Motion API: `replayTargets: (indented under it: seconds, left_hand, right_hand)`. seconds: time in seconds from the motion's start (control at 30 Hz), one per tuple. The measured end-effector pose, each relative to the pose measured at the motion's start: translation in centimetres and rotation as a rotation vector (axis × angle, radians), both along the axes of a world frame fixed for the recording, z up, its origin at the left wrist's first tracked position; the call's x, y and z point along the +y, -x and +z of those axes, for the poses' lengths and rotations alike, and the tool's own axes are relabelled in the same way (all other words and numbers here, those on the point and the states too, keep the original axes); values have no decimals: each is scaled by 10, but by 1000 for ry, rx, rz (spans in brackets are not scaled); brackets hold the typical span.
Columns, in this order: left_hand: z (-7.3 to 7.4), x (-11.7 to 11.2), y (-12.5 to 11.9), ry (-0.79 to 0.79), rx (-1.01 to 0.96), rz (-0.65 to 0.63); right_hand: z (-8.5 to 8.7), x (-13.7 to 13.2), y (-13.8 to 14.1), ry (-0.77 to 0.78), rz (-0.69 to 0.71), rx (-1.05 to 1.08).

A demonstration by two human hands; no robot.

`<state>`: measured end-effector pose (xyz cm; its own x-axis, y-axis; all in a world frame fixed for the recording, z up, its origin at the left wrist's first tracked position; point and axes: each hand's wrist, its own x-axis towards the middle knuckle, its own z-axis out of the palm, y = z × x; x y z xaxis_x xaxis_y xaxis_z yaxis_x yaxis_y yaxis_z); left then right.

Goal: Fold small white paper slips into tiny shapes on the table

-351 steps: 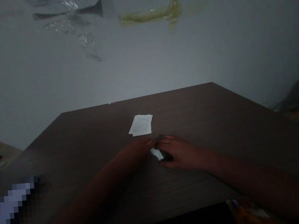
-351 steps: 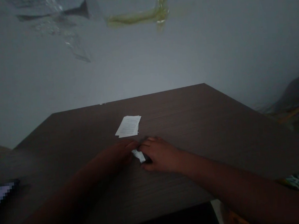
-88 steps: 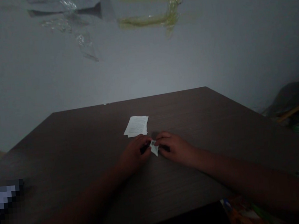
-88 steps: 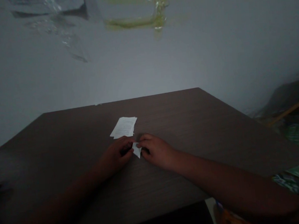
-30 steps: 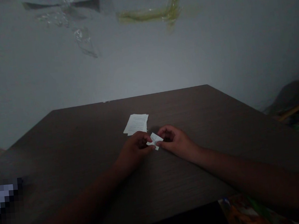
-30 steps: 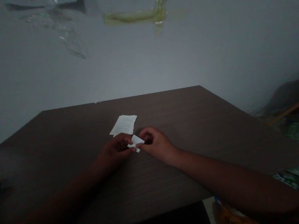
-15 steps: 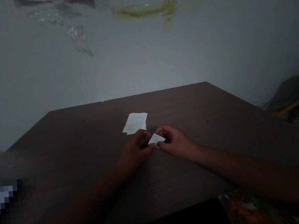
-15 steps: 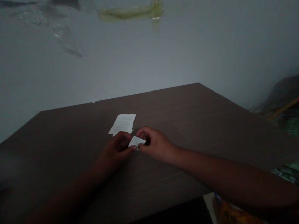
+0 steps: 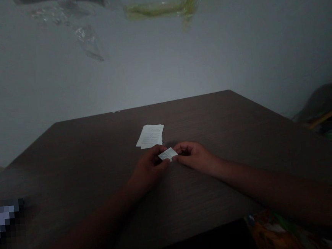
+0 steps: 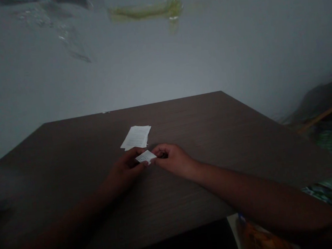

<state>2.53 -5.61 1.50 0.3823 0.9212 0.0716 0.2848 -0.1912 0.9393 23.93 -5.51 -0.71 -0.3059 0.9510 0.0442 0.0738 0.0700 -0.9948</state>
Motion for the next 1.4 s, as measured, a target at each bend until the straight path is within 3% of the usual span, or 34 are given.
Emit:
replayTargets:
  seconds: [0.2,0.43,0.63,0.93,1.03,1.13,1.4]
  left_hand:
    - [8,-2,1,42,59,68]
    - [8,2,1,1,181,58]
    - [10,6,5,-9,179,30]
    - [15,9,9,113,174,109]
    - [16,8,10,41,192,58]
    - [16,7,11,-121,271,-18]
    - [19,-2,8,-417,300,-99]
  right_hand:
    - [4,-2,-4,-2,-5,-48]
    - [6,-1,-6,-51,-11,-140]
    - [8,2,-8,33,-29,-132]
    - [11,6,-11,65,-16,-136]
    - [11,7,-13,-28,-28,-196]
    - [13,4,-14,-233,-52,-231]
    - [19,-7,-13,-633,32,-343]
